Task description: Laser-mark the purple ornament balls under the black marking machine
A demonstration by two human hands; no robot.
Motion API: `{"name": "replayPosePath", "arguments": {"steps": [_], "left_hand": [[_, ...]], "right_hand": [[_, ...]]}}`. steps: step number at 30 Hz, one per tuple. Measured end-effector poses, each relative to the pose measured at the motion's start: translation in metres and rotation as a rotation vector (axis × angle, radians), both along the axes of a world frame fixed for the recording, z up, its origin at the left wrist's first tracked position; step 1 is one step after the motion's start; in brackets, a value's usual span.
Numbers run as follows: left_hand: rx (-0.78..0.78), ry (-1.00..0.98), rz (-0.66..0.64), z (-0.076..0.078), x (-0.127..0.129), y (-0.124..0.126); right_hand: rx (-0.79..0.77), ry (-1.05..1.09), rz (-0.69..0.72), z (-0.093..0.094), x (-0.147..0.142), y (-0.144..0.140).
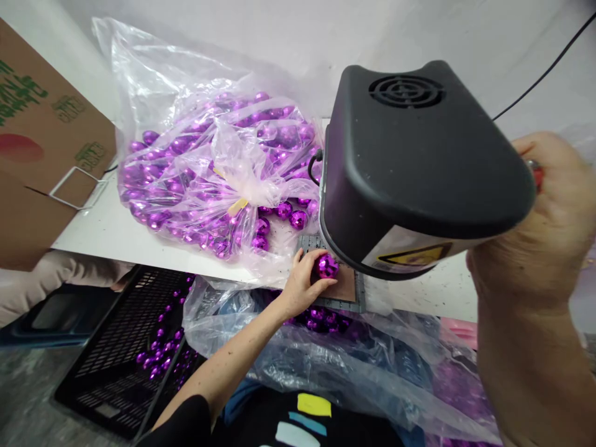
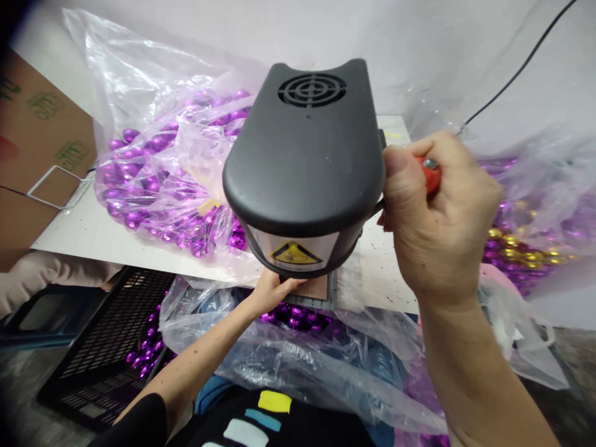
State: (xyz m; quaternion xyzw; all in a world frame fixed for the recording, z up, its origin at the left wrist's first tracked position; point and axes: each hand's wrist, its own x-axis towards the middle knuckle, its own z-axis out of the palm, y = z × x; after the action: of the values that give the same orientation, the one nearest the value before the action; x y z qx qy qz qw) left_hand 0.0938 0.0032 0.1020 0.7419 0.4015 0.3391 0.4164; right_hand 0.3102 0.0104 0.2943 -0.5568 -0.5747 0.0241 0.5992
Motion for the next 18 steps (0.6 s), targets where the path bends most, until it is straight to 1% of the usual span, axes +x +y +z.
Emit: {"name": "replayPosePath", "arguments": {"steps": [3,6,10,13,18], "left_hand": [[0.112,0.064,-0.048,0.0038,0.0018,-0.0014],[0.160,0.104,-0.053,0.0036,0.0034,-0.0004],[0.133,0.105,-0.055,0.0011,0.0055,0.0029],[0.087,0.091,-0.068,0.0030,0.0069,0.0030],[0.032,0.053,-0.059,0.0051,0.0085,0.0000]], "right_hand": [[0.001,0.004,-0.002,0.0003,-0.0002,-0.0002],[-0.008,0.015,0.016,0.0009,-0.0003,-0.0008],[-0.006,-0.026,-0.013,0.0016,-0.0003,-0.0020],[0.006,-0.036,-0.045,0.0008,-0.0008,-0.0014],[0.033,-0.065,-0.031,-0.0013,-0.0010,0.0001]]}}
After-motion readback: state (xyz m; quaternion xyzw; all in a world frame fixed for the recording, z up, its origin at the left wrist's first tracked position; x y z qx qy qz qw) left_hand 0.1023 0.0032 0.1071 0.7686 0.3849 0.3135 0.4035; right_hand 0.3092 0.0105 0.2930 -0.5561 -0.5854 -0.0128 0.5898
